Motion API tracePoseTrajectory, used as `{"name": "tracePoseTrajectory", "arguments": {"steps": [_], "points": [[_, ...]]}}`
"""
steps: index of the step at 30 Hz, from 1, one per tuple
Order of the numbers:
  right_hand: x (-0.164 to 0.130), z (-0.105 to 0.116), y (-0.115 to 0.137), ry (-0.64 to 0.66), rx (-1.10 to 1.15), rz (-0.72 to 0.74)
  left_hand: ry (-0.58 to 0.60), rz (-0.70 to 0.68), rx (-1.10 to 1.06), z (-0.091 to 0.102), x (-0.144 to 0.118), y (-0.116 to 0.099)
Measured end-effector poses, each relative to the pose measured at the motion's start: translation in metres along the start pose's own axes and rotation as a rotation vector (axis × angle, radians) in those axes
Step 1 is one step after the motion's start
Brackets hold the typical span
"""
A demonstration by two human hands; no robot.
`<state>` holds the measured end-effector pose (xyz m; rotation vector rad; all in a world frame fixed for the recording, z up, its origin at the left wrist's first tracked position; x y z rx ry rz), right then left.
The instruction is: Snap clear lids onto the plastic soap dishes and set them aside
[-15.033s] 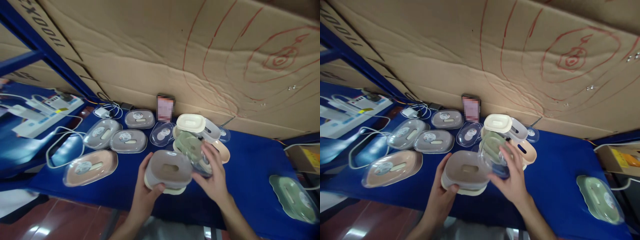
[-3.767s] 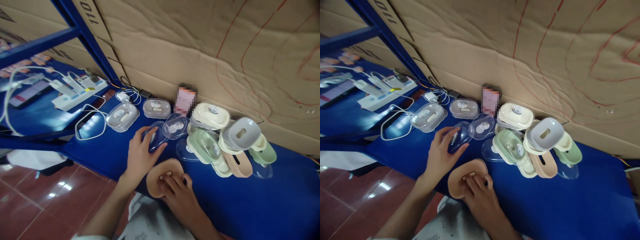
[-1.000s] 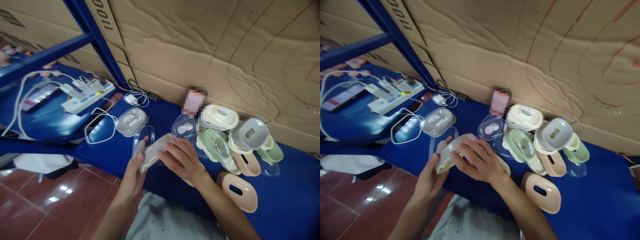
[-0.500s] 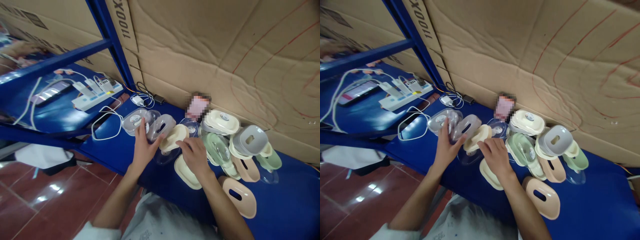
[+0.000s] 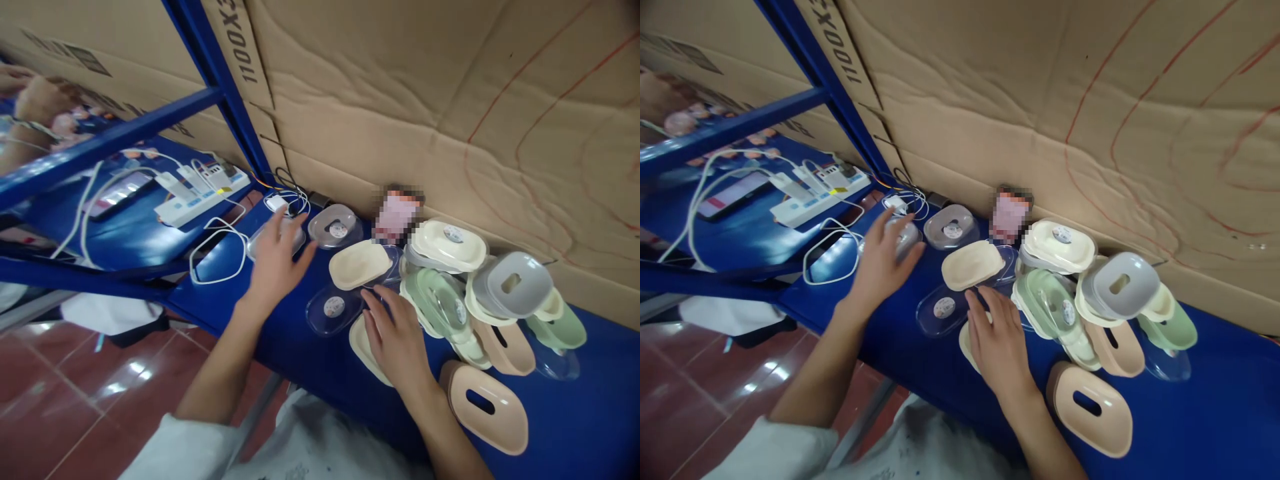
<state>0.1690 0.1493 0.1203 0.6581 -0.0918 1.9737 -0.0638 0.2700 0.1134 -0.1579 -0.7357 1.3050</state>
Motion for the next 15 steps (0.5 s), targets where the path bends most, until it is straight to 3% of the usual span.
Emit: {"name": "tracePoseTrajectory", "arguments": {"steps": [2,4,7,12,15], "points": [[-0.010,0.003,0.007,-0.002,0.036,0.012,0.005,0.106,0.134,0.013,-0.009,0.030],[-0.016,0.004,0.013,-0.012,0.079,0.031,0.102,0.193,0.216,0.011,-0.020,0.057],[-0.017,0.000,0.023,-0.011,0.134,0.059,0.145,0.228,0.233,0.005,-0.039,0.073],[-0.015,-0.010,0.034,0.017,0.174,0.060,-0.038,0.282,-0.003,0.024,-0.069,0.054],[-0.018,-0.008,0.040,-0.041,0.102,0.082,0.040,0.362,-0.341,0.028,-0.093,0.026]]}}
Point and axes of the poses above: each hand's wrist, its own x-axis towards the middle knuckle, its own z-axis out of the back of the hand, y = z × x, the point moved 8 cm from there along x, towards the middle knuckle, and after that the axes turned 1 degree about -x, right-handed, at the moved point
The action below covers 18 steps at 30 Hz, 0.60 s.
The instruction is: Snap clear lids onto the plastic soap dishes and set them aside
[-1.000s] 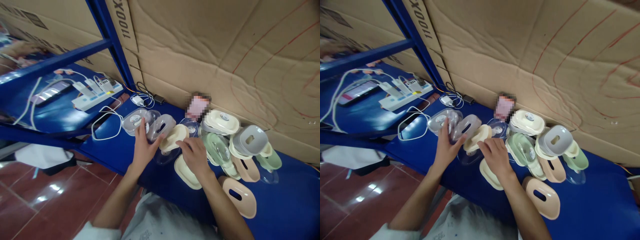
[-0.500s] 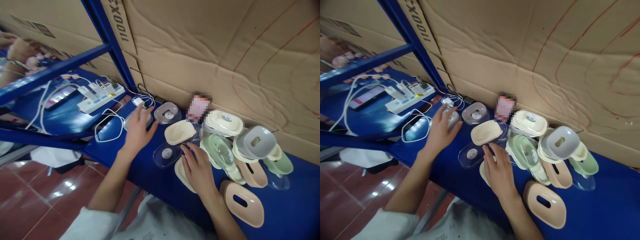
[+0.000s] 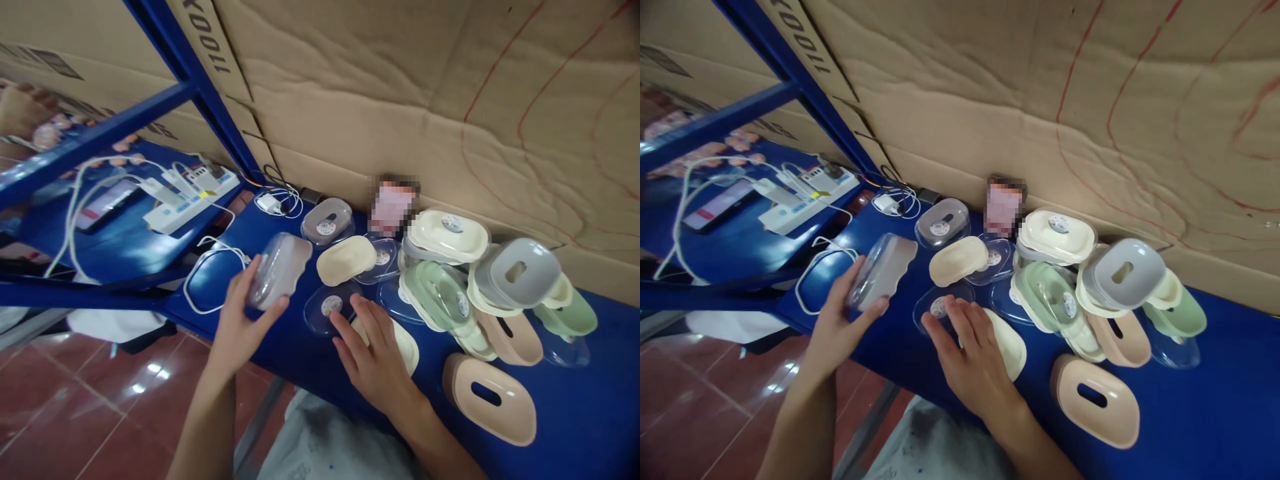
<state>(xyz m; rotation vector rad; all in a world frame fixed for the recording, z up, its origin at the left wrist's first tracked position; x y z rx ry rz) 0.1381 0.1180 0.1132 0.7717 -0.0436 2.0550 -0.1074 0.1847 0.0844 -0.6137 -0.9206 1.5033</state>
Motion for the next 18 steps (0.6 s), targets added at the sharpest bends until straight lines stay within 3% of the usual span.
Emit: {"name": "tracePoseTrajectory", "arguments": {"steps": [3,5,8,11,14,18], "points": [[-0.007,0.007,0.007,-0.071,-0.077,0.080,0.432,0.154,-0.450,-0.045,-0.040,-0.021],[-0.011,0.013,0.005,-0.105,-0.085,0.103,0.555,0.328,-0.715,-0.071,-0.063,-0.029],[-0.015,0.019,-0.003,-0.120,-0.091,0.081,0.498,0.514,-0.955,-0.095,-0.079,-0.029],[-0.018,0.023,-0.005,-0.167,-0.095,0.074,0.471,0.521,-1.035,-0.102,-0.081,-0.035],[-0.014,0.029,0.000,-0.255,-0.065,0.106,0.396,0.490,-1.051,-0.093,-0.079,-0.040],[0.006,0.031,0.009,-0.310,-0.055,0.141,0.102,0.509,-1.138,-0.067,-0.068,-0.028]]}}
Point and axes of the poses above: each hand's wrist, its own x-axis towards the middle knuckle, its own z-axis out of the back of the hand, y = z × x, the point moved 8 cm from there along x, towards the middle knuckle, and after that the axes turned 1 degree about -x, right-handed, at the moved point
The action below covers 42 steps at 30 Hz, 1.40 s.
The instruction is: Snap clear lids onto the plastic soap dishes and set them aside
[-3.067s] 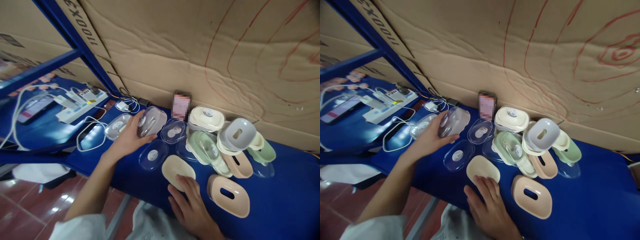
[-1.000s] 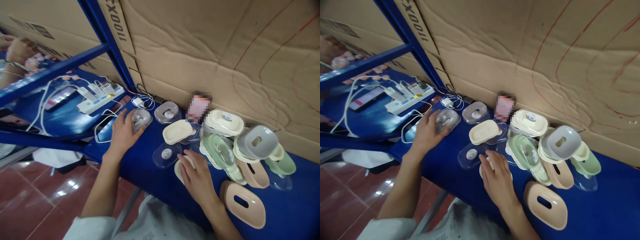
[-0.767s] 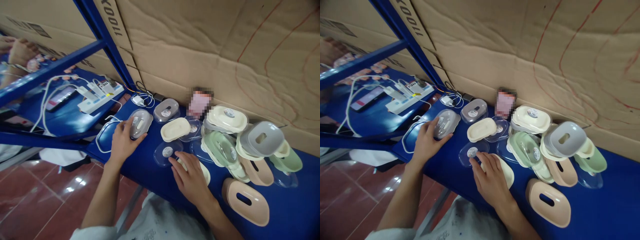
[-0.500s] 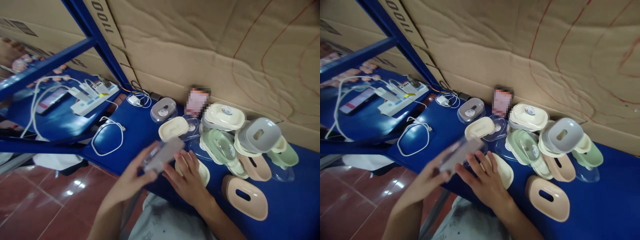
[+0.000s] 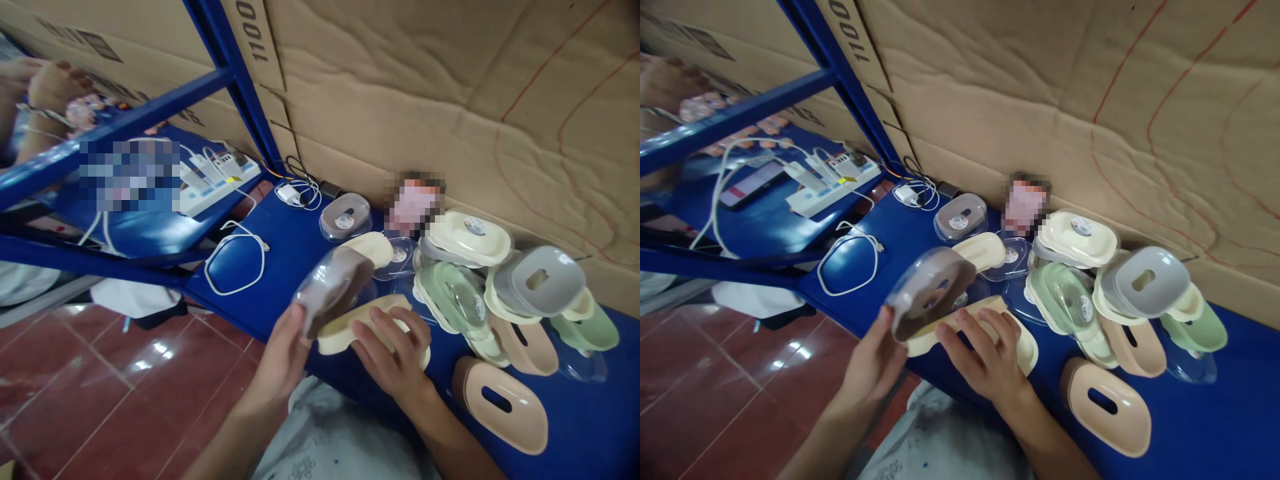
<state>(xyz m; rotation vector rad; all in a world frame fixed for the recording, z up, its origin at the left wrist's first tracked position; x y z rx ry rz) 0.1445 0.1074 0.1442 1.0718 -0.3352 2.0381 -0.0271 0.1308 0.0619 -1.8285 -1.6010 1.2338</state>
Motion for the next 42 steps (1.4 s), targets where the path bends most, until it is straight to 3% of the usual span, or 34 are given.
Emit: {"name": "tracePoseTrajectory", "arguments": {"steps": [3,7,11,14,16,18,21,24,27,34,37,42], "points": [[0.020,-0.023,0.009,0.092,0.021,0.067,-0.184,-0.216,-0.022,0.028,0.007,-0.026],[0.036,-0.076,0.031,0.312,0.054,0.248,-0.413,-0.516,0.101,0.074,0.011,-0.055],[0.032,-0.137,0.040,0.661,0.072,0.281,-0.501,-0.577,0.248,0.108,0.018,-0.059],[0.027,-0.154,0.039,0.782,0.060,0.226,-0.538,-0.608,0.435,0.121,0.021,-0.059],[0.029,-0.144,0.040,0.763,0.076,0.200,-0.507,-0.636,0.553,0.120,0.021,-0.062],[0.037,-0.121,0.037,0.670,0.110,0.152,-0.391,-0.672,0.649,0.109,0.018,-0.067],[0.051,-0.077,0.029,0.511,0.139,0.104,-0.007,-0.672,0.777,0.071,0.008,-0.072],[0.051,-0.052,0.020,0.548,0.217,0.105,0.313,-0.622,0.858,0.036,-0.008,-0.071],[0.043,-0.037,0.008,0.535,0.329,0.053,0.399,-0.652,0.879,0.016,-0.016,-0.075],[0.026,-0.013,-0.024,0.288,0.388,-0.236,0.523,-0.686,1.080,-0.012,-0.003,-0.072],[0.021,0.002,-0.032,0.261,0.343,-0.297,0.423,-0.795,1.075,-0.004,0.011,-0.085],[-0.016,0.013,-0.031,0.344,0.189,-0.285,-0.107,-0.984,1.105,0.041,0.053,-0.114]]}}
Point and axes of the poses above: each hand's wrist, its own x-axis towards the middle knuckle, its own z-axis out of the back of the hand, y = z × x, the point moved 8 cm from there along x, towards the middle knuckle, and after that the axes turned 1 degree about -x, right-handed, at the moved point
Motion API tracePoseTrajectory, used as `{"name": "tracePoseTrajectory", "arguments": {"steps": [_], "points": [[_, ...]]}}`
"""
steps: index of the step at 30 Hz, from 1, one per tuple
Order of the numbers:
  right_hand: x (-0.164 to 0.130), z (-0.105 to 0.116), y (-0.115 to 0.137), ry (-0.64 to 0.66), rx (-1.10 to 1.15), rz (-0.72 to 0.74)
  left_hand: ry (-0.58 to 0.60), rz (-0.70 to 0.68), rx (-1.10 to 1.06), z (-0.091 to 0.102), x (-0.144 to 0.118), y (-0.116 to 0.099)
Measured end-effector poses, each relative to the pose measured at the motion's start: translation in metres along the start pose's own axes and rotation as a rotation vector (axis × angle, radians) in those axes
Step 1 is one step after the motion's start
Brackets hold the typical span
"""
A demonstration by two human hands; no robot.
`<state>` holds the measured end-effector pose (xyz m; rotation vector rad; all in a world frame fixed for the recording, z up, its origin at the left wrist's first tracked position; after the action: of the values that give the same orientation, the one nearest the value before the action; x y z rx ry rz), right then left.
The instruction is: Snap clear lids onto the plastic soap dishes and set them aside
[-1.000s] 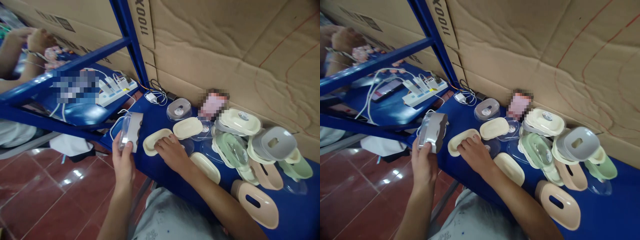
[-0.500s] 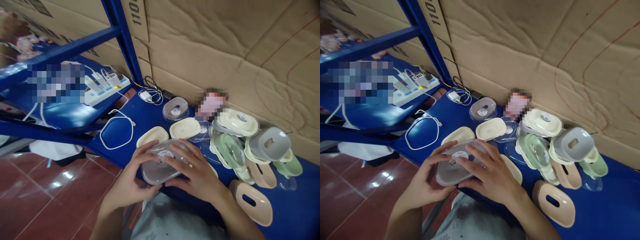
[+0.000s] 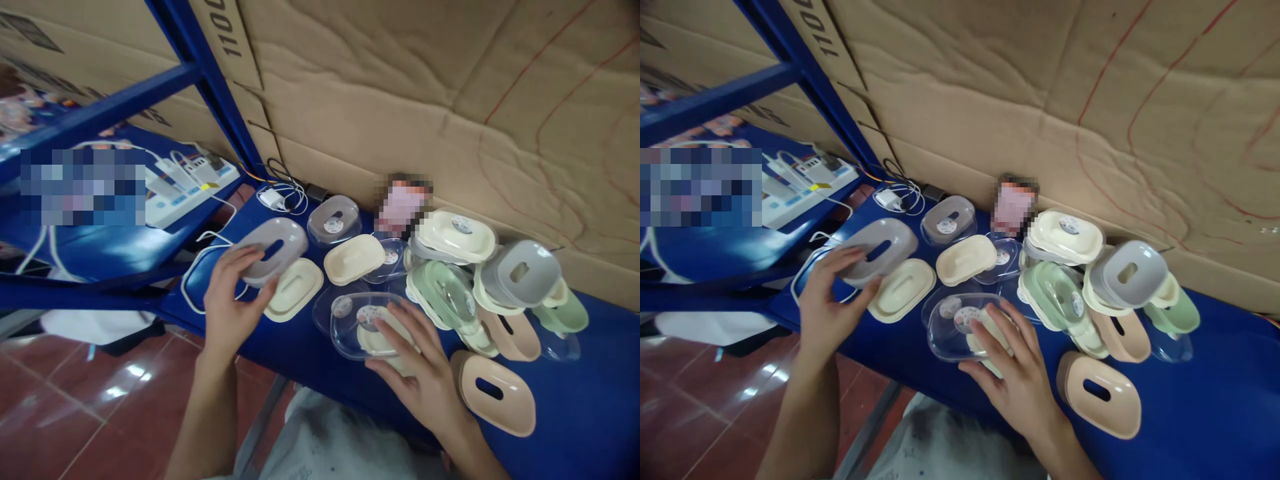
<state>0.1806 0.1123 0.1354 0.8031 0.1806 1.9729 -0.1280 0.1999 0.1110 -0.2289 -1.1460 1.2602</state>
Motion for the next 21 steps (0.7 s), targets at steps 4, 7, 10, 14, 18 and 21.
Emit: {"name": "tracePoseTrajectory", "arguments": {"steps": [4,7,10,14,18,21], "points": [[-0.033,-0.019,-0.010,0.018,-0.146,-0.044,-0.007,0.075,0.096,-0.015,0.005,0.030],[-0.046,-0.031,-0.019,0.076,-0.238,-0.119,0.115,0.080,0.100,-0.030,0.003,0.037],[-0.054,-0.033,-0.024,0.126,-0.268,-0.166,0.167,0.084,0.094,-0.034,0.001,0.037],[-0.066,-0.019,-0.017,0.106,-0.207,-0.111,0.148,0.081,0.107,-0.031,-0.001,0.038],[-0.089,-0.002,-0.011,0.042,-0.159,-0.097,0.130,0.069,0.125,-0.029,0.002,0.048],[-0.104,0.000,-0.010,0.043,-0.187,-0.111,0.202,0.070,0.157,-0.034,0.013,0.063]]}}
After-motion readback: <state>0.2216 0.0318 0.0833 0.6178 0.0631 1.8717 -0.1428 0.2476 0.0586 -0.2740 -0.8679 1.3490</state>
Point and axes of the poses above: each hand's wrist, its own x-axis towards the middle knuckle, its own z-axis out of the back of the hand, y = z × x, the point moved 8 cm from there along x, towards the middle knuckle, and after that the axes turned 1 degree about -x, right-handed, at the moved point
